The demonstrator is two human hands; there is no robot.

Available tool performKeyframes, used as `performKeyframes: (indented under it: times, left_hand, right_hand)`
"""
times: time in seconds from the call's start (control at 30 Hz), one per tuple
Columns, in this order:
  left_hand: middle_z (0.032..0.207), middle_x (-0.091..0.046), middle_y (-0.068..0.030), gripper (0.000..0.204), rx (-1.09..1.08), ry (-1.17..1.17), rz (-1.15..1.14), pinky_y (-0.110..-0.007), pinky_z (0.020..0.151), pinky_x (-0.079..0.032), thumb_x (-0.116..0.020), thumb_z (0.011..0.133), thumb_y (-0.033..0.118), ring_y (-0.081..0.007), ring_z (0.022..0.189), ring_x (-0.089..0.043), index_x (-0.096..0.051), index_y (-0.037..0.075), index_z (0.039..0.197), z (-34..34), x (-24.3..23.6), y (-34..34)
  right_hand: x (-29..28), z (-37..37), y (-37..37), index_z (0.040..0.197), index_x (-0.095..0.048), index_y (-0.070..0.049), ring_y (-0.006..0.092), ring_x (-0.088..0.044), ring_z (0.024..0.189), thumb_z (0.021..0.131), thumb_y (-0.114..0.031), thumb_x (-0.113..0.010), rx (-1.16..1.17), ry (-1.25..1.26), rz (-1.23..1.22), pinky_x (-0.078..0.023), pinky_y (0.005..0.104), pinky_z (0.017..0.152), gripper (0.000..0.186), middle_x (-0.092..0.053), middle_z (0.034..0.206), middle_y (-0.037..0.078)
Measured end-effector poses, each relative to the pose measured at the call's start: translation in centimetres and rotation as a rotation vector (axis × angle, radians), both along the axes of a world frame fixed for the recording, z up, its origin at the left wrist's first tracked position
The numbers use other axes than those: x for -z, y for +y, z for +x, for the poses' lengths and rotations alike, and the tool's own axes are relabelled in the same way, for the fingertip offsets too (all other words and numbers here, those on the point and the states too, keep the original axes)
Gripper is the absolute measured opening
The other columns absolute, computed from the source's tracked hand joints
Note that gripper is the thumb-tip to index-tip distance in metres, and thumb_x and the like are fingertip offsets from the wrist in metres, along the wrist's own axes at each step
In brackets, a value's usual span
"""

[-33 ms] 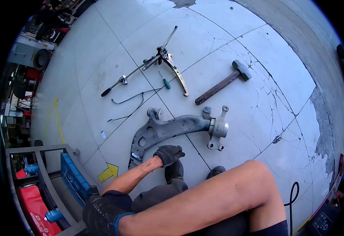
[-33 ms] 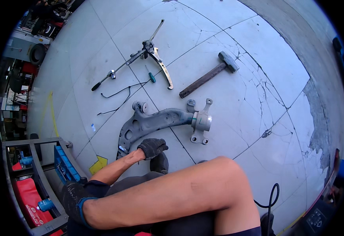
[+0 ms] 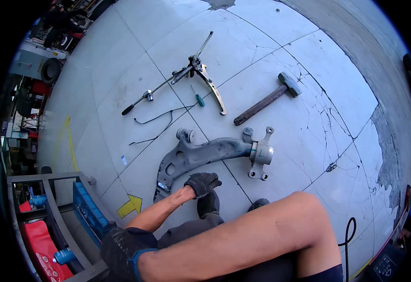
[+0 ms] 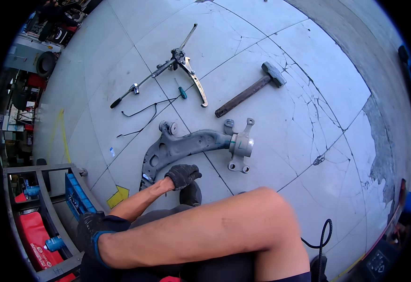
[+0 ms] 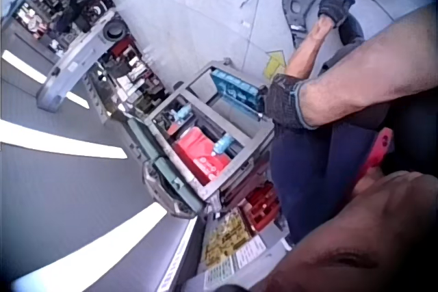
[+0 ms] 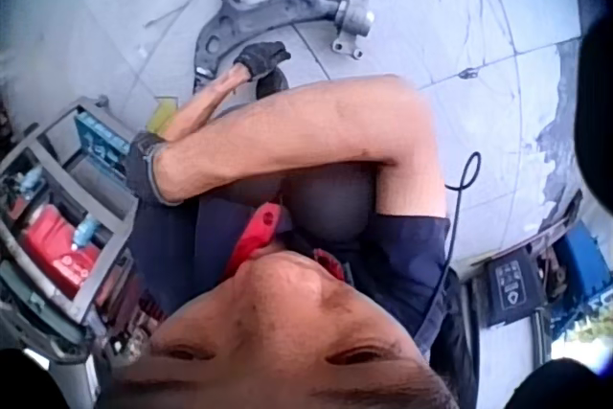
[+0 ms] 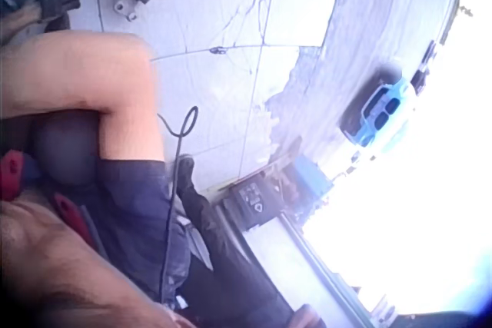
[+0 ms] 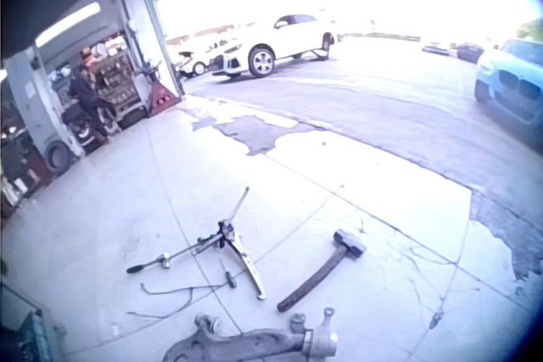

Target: The person marks a car control arm with a marker, then uses a hammer and a ball joint press tool to remove a ball joint. Another person assists by spraying lubricant and operating the press tool. The person continues to adjust and tighten the press tool to extract the ball joint from the control arm.

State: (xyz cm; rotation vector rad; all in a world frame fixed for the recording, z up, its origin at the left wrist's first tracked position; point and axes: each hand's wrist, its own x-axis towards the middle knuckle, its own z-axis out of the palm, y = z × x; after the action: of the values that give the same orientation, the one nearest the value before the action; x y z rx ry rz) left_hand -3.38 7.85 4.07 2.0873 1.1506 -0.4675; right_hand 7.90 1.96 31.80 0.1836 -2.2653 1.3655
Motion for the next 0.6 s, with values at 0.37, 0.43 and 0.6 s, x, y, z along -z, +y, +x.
performKeyframes:
  times: [0.37, 0.43, 0.6]
  left_hand:
    - [0.108, -0.073, -0.0167, 0.042, -0.496, -0.23, 0.422, -0.046, 0.092, -0.053, -0.075, 0.09, 0.036, -0.0358, 0.104, -0.068, -0.068, 0.01, 0.122, 0.2, -1.8, 9.7]
    - [0.111, -0.072, -0.0111, 0.047, -0.508, -0.167, 0.61, -0.045, 0.095, -0.052, -0.081, 0.085, 0.031, -0.0318, 0.11, -0.066, -0.067, 0.012, 0.125, -2.1, -1.0, 14.1]
    - [0.127, -0.067, -0.0136, 0.053, -0.551, 0.101, 0.675, -0.046, 0.101, -0.05, -0.08, 0.085, 0.036, -0.034, 0.118, -0.063, -0.064, 0.015, 0.131, -6.5, 0.2, 22.4]
  right_hand:
    - [10.6, 21.9, 10.8, 0.125, -0.067, 0.0, 0.0268, -0.073, 0.098, 0.091, 0.0, -0.067, 1.157, -0.498, -0.034, -0.061, 0.0379, 0.086, 0.035, -0.072, 0.112, 0.017]
    - [12.8, 28.7, 6.0, 0.122, -0.068, 0.0, 0.0326, -0.072, 0.095, 0.09, -0.003, -0.067, 1.263, -0.579, -0.356, -0.059, 0.0424, 0.087, 0.032, -0.071, 0.109, 0.018]
    - [15.0, 43.4, -15.6, 0.113, -0.07, -0.004, 0.0293, -0.07, 0.08, 0.085, -0.012, -0.075, 1.314, -1.288, -0.427, -0.057, 0.0392, 0.074, 0.029, -0.07, 0.095, 0.014]
